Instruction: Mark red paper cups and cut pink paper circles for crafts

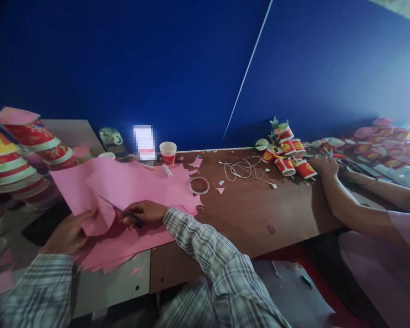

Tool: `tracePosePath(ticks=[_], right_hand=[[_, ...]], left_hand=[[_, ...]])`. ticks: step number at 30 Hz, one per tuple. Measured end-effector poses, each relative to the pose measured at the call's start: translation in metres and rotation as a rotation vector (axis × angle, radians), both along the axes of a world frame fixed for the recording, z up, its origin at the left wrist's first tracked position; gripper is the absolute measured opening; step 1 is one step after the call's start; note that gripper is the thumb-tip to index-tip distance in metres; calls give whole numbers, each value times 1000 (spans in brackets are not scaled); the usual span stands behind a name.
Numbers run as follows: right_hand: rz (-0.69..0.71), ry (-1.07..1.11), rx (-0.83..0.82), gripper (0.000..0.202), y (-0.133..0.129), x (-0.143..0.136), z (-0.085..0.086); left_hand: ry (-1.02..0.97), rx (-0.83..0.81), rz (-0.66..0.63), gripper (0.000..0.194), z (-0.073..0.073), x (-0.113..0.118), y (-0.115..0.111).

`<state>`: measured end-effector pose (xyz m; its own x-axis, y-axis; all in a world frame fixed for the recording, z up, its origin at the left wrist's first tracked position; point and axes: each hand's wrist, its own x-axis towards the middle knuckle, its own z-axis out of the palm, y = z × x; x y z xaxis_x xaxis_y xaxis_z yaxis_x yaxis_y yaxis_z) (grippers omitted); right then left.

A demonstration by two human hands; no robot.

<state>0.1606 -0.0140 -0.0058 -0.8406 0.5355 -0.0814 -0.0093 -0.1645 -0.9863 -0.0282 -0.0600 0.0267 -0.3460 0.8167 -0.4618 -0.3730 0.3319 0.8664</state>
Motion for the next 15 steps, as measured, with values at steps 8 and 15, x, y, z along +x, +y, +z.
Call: tracePosePath(ticks=[8,15], right_hand=[[-38,2,-64,57,-2,0,4],[-33,49,-22,50,-1,0,2]], left_hand=[[3,103,-59,44,-13,-2,1],[5,118,-71,43,-18,-4,1]])
